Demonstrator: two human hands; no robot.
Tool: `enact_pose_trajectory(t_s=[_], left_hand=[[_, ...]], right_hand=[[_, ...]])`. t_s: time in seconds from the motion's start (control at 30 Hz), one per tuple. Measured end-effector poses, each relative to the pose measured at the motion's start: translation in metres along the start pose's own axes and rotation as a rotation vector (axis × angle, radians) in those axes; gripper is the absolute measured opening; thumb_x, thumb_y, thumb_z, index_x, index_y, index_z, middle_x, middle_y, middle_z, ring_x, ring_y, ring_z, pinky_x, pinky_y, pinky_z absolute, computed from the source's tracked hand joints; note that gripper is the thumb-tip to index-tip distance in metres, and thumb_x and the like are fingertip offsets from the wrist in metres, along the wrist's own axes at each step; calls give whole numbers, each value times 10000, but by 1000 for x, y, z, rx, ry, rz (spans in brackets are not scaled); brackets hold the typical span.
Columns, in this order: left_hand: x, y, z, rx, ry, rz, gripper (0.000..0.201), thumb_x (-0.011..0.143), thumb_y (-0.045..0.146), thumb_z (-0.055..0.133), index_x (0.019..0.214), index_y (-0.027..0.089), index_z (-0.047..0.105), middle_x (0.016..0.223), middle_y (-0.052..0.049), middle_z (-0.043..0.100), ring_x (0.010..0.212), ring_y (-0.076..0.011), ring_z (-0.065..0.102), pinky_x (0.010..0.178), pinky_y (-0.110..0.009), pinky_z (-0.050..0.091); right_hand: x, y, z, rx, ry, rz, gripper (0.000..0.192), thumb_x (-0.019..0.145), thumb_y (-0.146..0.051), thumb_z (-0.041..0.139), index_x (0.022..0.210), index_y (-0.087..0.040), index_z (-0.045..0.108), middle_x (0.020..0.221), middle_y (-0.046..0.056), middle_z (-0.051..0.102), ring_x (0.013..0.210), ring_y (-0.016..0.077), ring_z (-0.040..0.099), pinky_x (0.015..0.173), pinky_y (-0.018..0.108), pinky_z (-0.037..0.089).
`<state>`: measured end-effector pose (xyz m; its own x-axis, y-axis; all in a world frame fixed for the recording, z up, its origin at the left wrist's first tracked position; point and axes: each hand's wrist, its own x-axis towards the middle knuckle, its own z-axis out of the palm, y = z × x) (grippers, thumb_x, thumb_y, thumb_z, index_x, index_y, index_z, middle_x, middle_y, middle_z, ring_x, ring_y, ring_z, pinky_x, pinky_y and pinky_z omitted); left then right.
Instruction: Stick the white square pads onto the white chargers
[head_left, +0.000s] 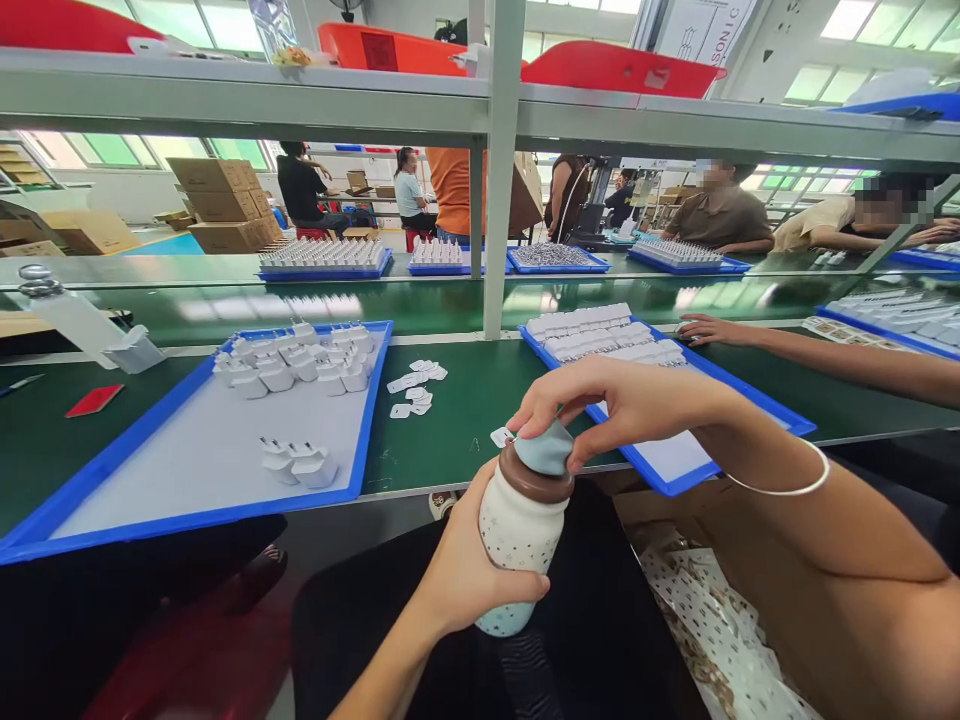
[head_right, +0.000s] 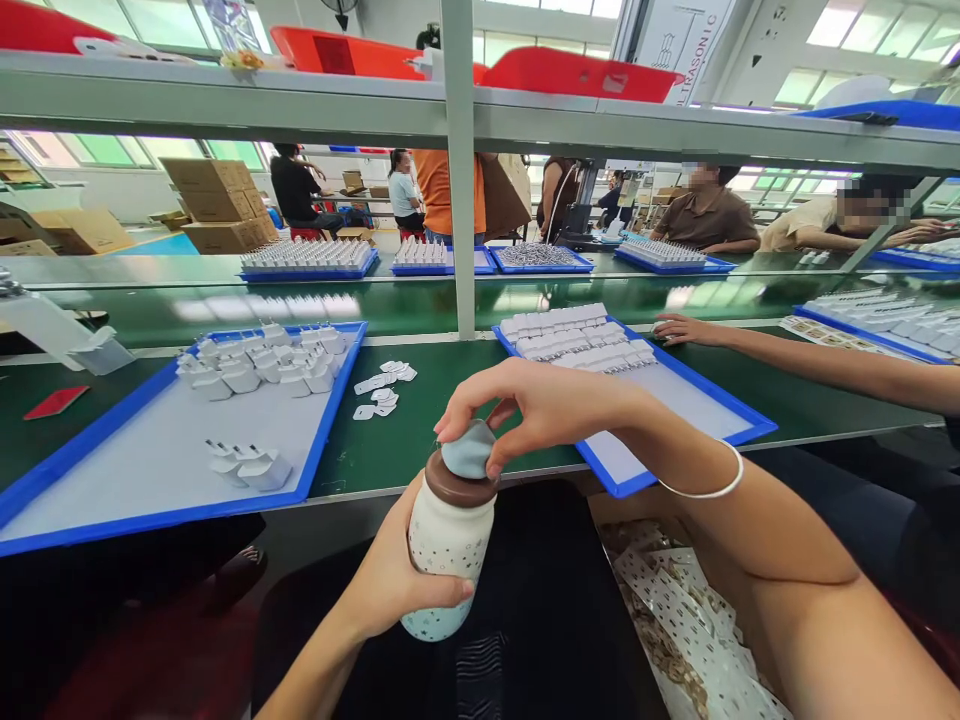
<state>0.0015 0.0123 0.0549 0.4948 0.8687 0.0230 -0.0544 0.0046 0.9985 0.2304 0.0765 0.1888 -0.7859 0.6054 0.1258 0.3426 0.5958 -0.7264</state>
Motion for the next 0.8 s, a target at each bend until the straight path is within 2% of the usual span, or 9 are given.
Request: enact_pose_trajectory(t_s=[0.1,0.2,0.3,0.37,0.4,0.47,0.53,0.67,0.8], left_hand=[[0,-4,0,-8,34,-17,995,522,158,865,1435,218,473,1310,-90,664,1192,-327,625,1058,-480,485],[1,-8,3,62,90,-14,983,536,134,837,1440,224,460,1320,-91,656,1192,-318,633,1072,-486,481],[3,-14,6,264,189,56,1012,554,112,795,1481,245,411,1443,-98,575,1303,-324,579,1136,-497,438],[6,-19,6,456,303,115,992,577,127,766,1490,245,397,1471,-112,544,1332,-342,556,1128,-518,445],[8,-22,6,559,366,147,965,596,139,752,1487,241,398,1452,-119,553,1311,-350,567,1094,-525,471],[11,-30,3,760,482,229,912,634,154,726,1483,229,401,1379,-128,595,1222,-355,607,1005,-521,522],[15,-37,0,930,564,328,893,660,154,707,1492,215,391,1316,-131,626,1149,-349,627,947,-494,546],[18,-43,-4,1079,634,400,894,685,185,701,1517,214,374,1249,-115,656,1088,-328,646,865,-423,570],[20,-36,-4,1117,697,349,840,747,270,676,1529,214,373,1271,-122,651,1120,-348,647,821,-419,577]], right_hand=[[8,1,1,-32,-22,21,271,763,-296,811,1024,-228,786,1093,24,780,1029,192,733,783,220,599],[13,3,3,-90,-35,114,234,736,-357,837,892,-203,755,842,-4,761,758,146,712,615,199,542],[14,6,10,-82,-55,286,325,736,-448,837,695,-200,630,545,-61,606,493,108,609,439,202,383],[14,9,19,-80,22,412,400,744,-517,818,663,-210,574,496,-72,536,410,109,569,400,227,319],[14,11,24,-90,88,465,394,751,-546,804,719,-214,594,509,-72,534,387,113,556,397,241,314],[14,14,32,-123,194,551,430,776,-590,766,937,-218,623,556,-70,557,369,120,528,410,264,325],[16,14,38,-181,197,589,490,821,-608,709,1085,-218,574,605,-63,579,406,123,510,448,271,332],[20,3,45,-458,126,599,319,943,-528,554,990,-212,554,655,-25,564,586,156,498,535,268,282],[26,-1,49,-591,119,549,355,982,-541,426,1058,-207,519,673,1,594,614,198,522,546,284,245]])
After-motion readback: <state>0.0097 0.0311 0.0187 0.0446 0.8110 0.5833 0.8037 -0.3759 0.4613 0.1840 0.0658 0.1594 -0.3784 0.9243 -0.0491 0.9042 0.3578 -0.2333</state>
